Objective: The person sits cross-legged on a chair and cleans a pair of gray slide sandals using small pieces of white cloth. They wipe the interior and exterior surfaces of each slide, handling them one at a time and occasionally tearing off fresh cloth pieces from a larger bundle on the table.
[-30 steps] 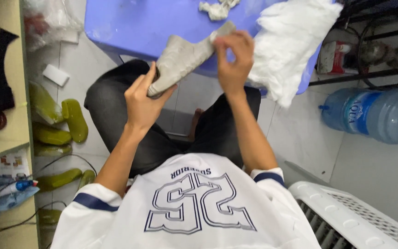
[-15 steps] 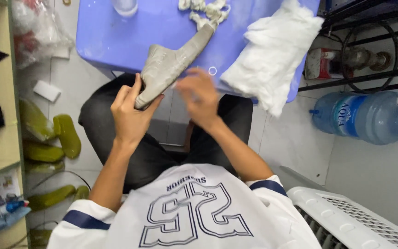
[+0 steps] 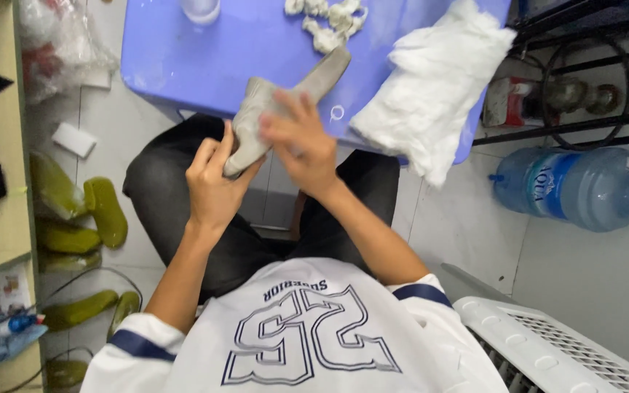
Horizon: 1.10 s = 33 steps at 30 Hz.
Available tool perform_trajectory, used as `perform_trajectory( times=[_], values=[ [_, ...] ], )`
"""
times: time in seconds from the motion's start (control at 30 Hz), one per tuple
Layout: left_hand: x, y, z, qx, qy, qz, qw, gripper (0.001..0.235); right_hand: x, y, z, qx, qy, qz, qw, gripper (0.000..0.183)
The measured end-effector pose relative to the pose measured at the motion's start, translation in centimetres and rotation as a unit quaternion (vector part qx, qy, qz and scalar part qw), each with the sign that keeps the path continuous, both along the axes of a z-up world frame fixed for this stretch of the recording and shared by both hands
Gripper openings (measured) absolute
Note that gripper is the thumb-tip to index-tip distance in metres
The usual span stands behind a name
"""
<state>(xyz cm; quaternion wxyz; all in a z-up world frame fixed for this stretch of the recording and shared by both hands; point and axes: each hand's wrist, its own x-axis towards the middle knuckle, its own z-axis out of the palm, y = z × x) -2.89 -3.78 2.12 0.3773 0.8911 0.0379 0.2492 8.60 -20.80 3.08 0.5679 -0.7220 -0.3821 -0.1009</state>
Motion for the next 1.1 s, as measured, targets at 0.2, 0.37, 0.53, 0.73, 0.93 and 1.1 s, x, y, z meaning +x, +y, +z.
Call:
perform_trajectory(
  times=[0.2,0.37,0.53,0.73,0.93,1.1],
  values=[
    [0.3,0.8,0.3,0.007,-0.002,-0.011,1.0,0.078,10.1,-4.7,-3.0,-0.036,0.05,-0.198,0.978,0.02],
    [1.1,1.5,-0.4,0.011,0.002,-0.025,1.0,0.074,11.4,-4.7,-4.3,-0.034,0.006,-0.155,0.987,0.01],
    [0.5,1.1,0.4,0.01,-0.004,-0.02,1.0,0.077,10.3,-5.7,-6.9,-0.068,-0.026,-0.101,0.992,0.023],
    [0.2,0.4,0.7,0.032,-0.024,0.004,0.999,0.074,6.8,-3.0,-1.0,0.008,0.056,-0.202,0.978,0.011],
    [0.1,-2.1,1.2,0.095,-0.03,0.051,0.994,0.068,-0.6,0.8,2.0,0.064,0.007,-0.103,0.993,0.02],
    [1.0,-2.3,1.4,0.145,-0.053,0.042,0.987,0.071,2.4,0.8,3.1,0.056,0.019,-0.11,0.992,0.022]
  ],
)
